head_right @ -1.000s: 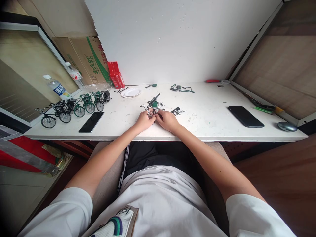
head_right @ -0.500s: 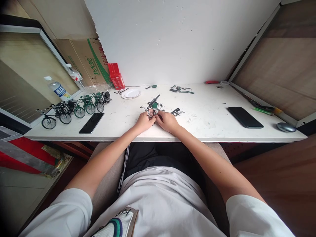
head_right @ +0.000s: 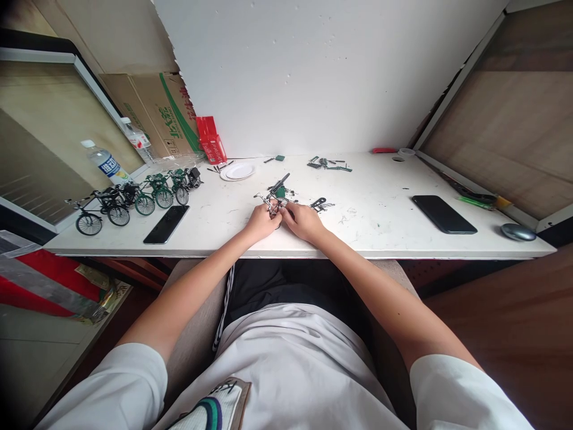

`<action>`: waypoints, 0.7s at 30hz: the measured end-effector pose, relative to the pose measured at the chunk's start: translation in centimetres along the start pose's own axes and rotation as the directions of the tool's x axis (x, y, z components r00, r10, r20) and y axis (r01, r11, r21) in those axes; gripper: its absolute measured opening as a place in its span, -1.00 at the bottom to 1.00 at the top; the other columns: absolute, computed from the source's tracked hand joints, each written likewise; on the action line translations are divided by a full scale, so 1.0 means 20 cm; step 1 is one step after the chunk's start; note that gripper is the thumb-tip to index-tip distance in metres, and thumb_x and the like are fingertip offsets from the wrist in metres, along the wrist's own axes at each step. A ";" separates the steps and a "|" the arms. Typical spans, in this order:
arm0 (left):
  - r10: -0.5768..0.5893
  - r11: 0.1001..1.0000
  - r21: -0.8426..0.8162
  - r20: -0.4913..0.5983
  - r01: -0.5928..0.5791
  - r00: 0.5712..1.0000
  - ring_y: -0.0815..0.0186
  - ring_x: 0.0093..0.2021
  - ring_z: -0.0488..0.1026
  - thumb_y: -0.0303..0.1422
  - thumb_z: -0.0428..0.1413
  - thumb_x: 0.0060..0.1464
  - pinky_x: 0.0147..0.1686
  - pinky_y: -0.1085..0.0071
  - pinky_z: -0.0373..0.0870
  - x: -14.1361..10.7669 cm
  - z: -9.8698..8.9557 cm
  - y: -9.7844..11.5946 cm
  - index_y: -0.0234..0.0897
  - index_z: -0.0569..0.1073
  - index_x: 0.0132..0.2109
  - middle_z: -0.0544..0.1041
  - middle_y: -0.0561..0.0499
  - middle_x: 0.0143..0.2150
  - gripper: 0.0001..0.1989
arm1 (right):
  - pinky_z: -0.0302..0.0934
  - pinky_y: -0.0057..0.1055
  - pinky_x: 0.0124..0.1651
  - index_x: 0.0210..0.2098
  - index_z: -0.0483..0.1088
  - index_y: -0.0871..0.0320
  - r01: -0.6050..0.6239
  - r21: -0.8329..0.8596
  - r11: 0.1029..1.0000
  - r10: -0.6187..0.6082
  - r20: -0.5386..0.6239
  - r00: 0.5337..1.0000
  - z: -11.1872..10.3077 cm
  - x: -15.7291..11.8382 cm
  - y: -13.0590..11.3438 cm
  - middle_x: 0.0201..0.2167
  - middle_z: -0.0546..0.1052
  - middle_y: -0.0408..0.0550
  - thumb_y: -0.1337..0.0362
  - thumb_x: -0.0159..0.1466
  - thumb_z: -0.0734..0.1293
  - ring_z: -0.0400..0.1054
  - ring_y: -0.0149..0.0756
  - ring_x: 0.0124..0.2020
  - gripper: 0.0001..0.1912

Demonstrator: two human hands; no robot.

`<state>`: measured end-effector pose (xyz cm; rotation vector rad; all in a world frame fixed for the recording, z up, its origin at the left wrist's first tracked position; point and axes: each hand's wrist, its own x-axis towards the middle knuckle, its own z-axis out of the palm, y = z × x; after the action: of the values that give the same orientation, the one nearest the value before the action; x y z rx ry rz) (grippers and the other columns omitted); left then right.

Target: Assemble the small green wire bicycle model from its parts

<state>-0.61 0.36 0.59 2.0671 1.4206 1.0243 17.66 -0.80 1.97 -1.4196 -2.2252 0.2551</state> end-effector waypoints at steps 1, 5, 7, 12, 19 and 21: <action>0.001 1.000 0.004 -0.001 -0.001 1.000 0.19 -0.31 0.49 -0.36 0.18 0.28 -0.21 0.31 0.41 0.00 0.00 0.00 -0.22 0.54 -0.20 0.58 -0.05 -0.36 -0.93 | 0.02 -0.30 -0.30 -0.21 0.45 0.11 0.002 0.004 1.000 -0.002 0.000 1.000 0.00 0.00 0.00 -0.34 0.62 0.09 0.03 0.57 0.11 0.40 -0.13 -0.37 -0.59; 0.004 1.000 0.010 0.002 -0.004 1.000 0.21 -0.32 0.49 -0.37 0.17 0.28 -0.24 0.33 0.38 0.00 0.00 0.00 -0.23 0.53 -0.20 0.59 -0.06 -0.34 -0.94 | 0.02 -0.31 -0.31 -0.23 0.42 0.10 0.003 0.008 1.000 -0.003 -0.005 1.000 0.00 0.00 0.00 -0.36 0.60 0.06 0.05 0.56 0.13 0.38 -0.14 -0.39 -0.62; 0.010 1.000 0.009 0.002 -0.010 1.000 0.21 -0.33 0.49 -0.37 0.16 0.27 -0.25 0.33 0.37 0.00 0.00 0.00 -0.23 0.52 -0.20 0.59 -0.06 -0.34 -0.94 | 0.02 -0.31 -0.32 -0.24 0.42 0.10 0.003 0.007 1.000 -0.003 -0.007 1.000 0.00 0.00 0.00 -0.37 0.59 0.06 0.06 0.55 0.14 0.38 -0.14 -0.40 -0.64; -0.007 1.000 0.016 -0.001 0.007 1.000 0.20 -0.31 0.50 -0.36 0.18 0.27 -0.24 0.33 0.39 0.00 0.00 -0.01 -0.23 0.53 -0.19 0.60 -0.06 -0.35 -0.94 | 0.01 -0.30 -0.32 -0.23 0.43 0.11 0.001 -0.004 1.000 -0.001 0.001 1.000 0.00 0.00 0.00 -0.35 0.60 0.07 0.10 0.53 0.15 0.38 -0.14 -0.40 -0.67; -0.007 1.000 0.012 -0.001 0.007 1.000 0.19 -0.31 0.51 -0.36 0.18 0.27 -0.23 0.32 0.41 0.00 0.00 0.00 -0.22 0.54 -0.19 0.60 -0.06 -0.35 -0.94 | 0.00 -0.31 -0.32 -0.23 0.42 0.10 0.002 -0.010 1.000 -0.002 -0.001 1.000 0.00 0.00 0.00 -0.35 0.61 0.07 0.11 0.54 0.15 0.38 -0.14 -0.40 -0.68; 0.000 1.000 0.009 0.000 0.000 1.000 0.19 -0.31 0.51 -0.36 0.18 0.27 -0.24 0.33 0.40 0.00 0.00 0.00 -0.22 0.53 -0.20 0.59 -0.05 -0.36 -0.95 | 0.00 -0.31 -0.32 -0.22 0.43 0.10 0.002 -0.010 1.000 -0.002 0.000 1.000 0.00 0.00 0.00 -0.35 0.61 0.07 0.11 0.54 0.15 0.39 -0.14 -0.39 -0.67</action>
<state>-0.62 0.27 0.65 2.0728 1.4277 1.0195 17.63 -0.80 1.88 -1.4220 -2.2313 0.2441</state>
